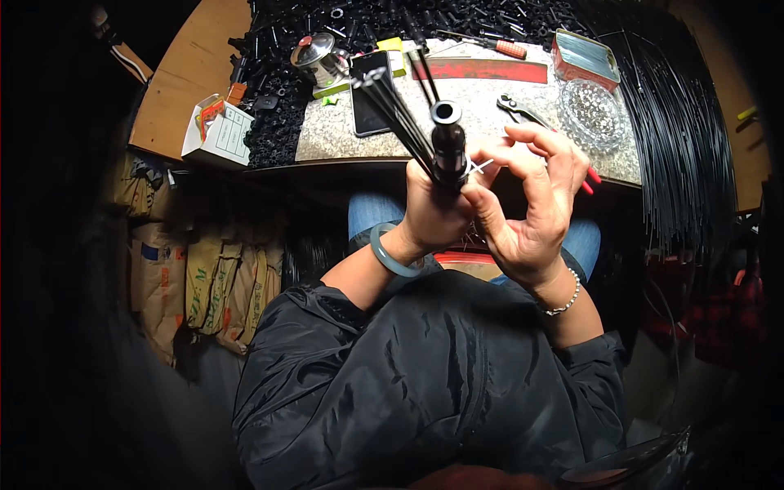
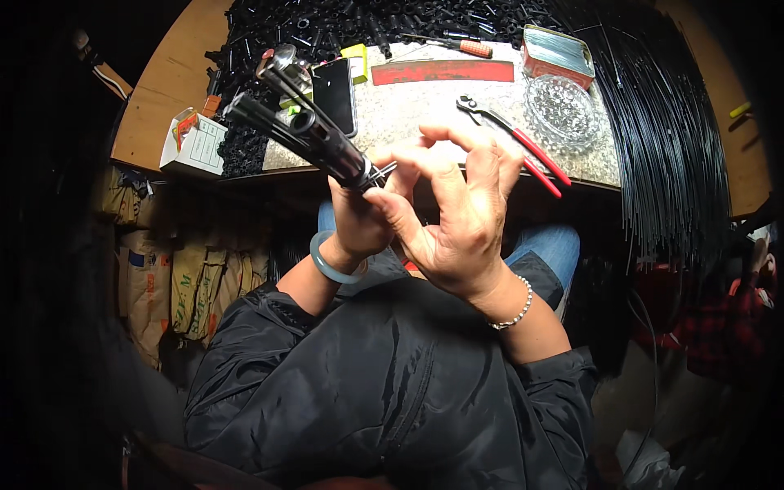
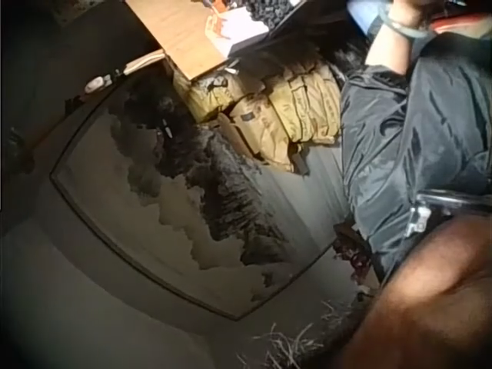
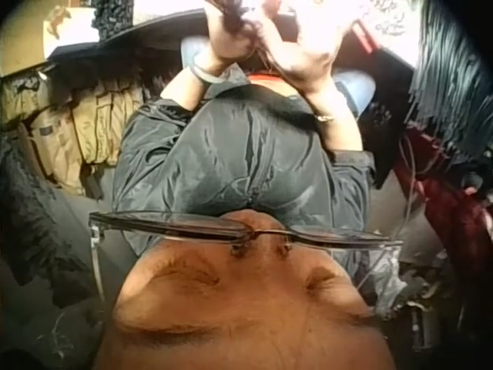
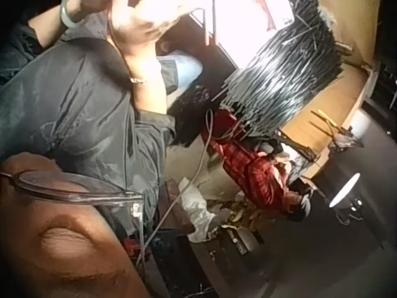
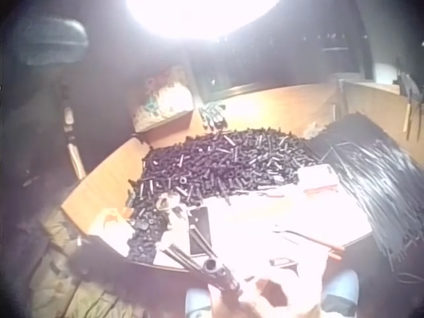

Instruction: The recorder is manually assembling metal rods with plastic components using pliers in a workshop environment.

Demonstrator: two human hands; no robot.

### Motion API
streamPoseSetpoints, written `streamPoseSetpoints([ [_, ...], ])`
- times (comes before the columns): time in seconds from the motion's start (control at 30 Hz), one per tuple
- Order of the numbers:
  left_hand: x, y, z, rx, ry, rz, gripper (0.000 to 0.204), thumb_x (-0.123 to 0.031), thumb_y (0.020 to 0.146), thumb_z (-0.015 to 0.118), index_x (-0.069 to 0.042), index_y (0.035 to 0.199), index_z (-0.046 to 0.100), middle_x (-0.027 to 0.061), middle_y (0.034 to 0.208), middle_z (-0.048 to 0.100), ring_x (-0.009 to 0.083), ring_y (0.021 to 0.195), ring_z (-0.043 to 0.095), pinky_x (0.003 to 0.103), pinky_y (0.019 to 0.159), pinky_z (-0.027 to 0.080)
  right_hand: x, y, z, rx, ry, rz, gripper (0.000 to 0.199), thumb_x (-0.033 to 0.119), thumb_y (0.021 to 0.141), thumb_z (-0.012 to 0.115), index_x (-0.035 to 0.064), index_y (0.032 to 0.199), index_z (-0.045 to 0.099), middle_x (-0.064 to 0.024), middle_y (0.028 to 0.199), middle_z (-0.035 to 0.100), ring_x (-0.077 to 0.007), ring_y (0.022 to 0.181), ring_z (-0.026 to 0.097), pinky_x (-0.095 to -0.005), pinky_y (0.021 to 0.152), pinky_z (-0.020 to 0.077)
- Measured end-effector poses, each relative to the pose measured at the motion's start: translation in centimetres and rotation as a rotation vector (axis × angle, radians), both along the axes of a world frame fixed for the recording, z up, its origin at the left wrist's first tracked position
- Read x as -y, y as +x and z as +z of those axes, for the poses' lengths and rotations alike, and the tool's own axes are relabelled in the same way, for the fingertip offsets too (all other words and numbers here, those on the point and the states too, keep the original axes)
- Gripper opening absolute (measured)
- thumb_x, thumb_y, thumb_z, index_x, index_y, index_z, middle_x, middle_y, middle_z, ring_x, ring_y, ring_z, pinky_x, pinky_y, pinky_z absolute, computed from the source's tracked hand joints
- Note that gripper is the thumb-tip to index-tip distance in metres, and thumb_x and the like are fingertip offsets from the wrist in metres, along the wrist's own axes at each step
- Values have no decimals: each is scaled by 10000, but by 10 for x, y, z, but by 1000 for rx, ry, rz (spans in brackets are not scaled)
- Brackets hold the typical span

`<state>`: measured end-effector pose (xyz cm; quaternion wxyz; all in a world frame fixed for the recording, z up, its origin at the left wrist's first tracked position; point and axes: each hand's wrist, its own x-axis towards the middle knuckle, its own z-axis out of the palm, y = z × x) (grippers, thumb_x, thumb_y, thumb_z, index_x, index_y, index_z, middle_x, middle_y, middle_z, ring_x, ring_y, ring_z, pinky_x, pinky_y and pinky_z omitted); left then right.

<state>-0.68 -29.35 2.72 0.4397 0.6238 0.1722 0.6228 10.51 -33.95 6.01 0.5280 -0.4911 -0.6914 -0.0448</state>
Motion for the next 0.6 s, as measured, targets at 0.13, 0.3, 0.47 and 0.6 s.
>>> streamPoseSetpoints([
  [0.13,1,-7,2,-95,-113,-88,239,-73,805,610,53,1007,626,115,977,660,118,825,610,250,716,497,4,-2,-4,-43,1,86,187,137,757,706,60,896,608,-79,906,575,-217,862,460,-343,778,359],
  [0.3,0,-8,6,-177,-277,-48,240,14,877,522,48,1100,605,-73,616,458,-8,526,330,190,451,236,3,-4,-15,-61,109,109,162,14,725,700,38,844,594,-71,704,539,-208,624,454,-304,571,365],
  [0.47,-1,-13,5,-197,-205,-77,279,-12,863,530,68,1126,579,-60,656,491,2,551,370,181,468,274,5,-3,0,-272,-46,237,82,-14,771,659,8,789,582,-55,673,525,-139,561,457,-247,531,374],
  [0.6,-5,-19,5,-229,-146,-127,295,-36,882,500,71,1151,556,-49,607,474,5,507,366,171,451,282,6,5,-14,-1138,-654,590,69,22,856,594,5,799,559,-17,712,551,-47,554,481,-195,496,390],
])
